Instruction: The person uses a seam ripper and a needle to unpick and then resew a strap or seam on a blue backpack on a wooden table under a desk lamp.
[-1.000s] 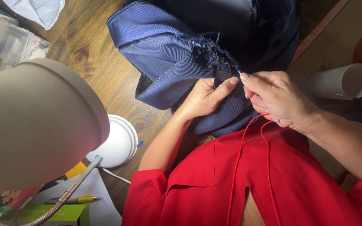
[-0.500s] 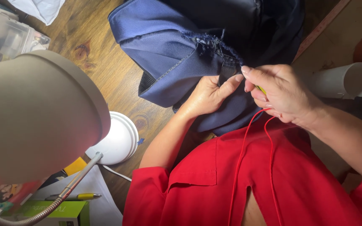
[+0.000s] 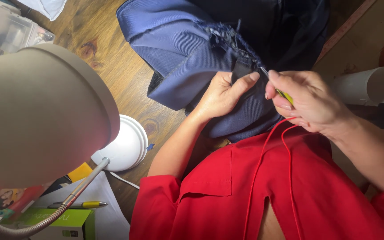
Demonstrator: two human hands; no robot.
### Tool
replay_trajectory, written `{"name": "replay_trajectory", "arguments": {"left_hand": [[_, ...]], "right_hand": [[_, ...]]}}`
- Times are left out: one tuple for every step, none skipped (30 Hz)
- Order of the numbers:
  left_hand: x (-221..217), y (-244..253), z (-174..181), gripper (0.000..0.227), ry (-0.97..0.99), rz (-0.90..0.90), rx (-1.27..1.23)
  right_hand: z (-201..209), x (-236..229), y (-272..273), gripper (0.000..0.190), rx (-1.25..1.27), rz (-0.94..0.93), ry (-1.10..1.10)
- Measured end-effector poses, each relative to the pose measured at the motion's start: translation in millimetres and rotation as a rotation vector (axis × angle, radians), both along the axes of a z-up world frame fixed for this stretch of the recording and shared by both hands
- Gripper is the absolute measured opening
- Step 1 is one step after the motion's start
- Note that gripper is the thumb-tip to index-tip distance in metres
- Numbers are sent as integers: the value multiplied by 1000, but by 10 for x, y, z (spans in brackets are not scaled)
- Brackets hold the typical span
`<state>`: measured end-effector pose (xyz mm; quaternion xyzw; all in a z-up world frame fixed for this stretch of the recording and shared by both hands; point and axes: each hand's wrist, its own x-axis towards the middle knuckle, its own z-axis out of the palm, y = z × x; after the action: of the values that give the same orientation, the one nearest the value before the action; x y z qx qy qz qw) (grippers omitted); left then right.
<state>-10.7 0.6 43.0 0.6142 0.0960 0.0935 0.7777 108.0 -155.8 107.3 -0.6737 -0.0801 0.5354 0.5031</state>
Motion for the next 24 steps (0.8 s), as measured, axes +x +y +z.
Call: {"name": "replay_trajectory", "arguments": {"left_hand": [[-8,-6,38,40,1,3,-1],[-19,-4,80,42,-16,34,-14],[-34,-2,126,43,-33,66,-27],[-54,2,132,43,-33,73,-20],[-74,5,141,40,-5,46,-45],[-86,4,151,38,23,16,-71],[-105,44,184,38,23,21,-66],[-132,64,207,39,-16,-12,-92],[-158,86,226,41,-55,-46,-118],[-174,97,204,41,-54,-42,-118],[-194,113,184,40,-88,-65,-138],[-213,137,166,39,-125,-83,-157],[-224,149,207,39,-127,-76,-156],[-244,161,247,38,-83,-78,-183],[-262,172,286,38,-38,-80,-211],[-301,181,396,38,-38,-75,-208],[-335,189,506,43,165,-15,205],[-361,191,613,54,369,41,616],[-396,138,599,54,370,44,616],[-433,79,583,55,386,205,896],[-470,18,564,56,393,368,1175],[-491,35,592,56,397,365,1174],[-514,50,619,46,379,381,1082],[-529,66,646,38,359,400,990]], "right_hand": [[4,14,-54,43,-1,3,1],[6,31,-95,39,93,16,-163],[13,45,-137,36,187,28,-328],[3,73,-111,36,195,34,-327],[-3,101,-86,25,133,64,-563],[-6,132,-67,23,66,88,-799],[-3,149,37,23,73,91,-798],[-5,151,119,23,92,112,-768],[-11,154,203,24,110,133,-738],[-42,135,231,24,112,137,-736],[-71,112,265,12,163,80,-450],[-93,95,312,21,207,25,-165],[-117,107,305,21,209,33,-166],[-147,111,299,17,284,-17,-148],[-177,119,291,27,359,-68,-129],[-139,106,272,27,362,-63,-128],[-101,99,252,44,346,-7,-620],[-64,95,223,61,309,46,-1111],[26,24,235,61,311,47,-1110],[117,-47,245,47,330,69,-1033],[205,-119,251,34,349,91,-955],[216,-152,283,34,347,91,-951],[225,-186,312,28,412,199,-1143],[238,-212,345,26,479,317,-1331]]}}
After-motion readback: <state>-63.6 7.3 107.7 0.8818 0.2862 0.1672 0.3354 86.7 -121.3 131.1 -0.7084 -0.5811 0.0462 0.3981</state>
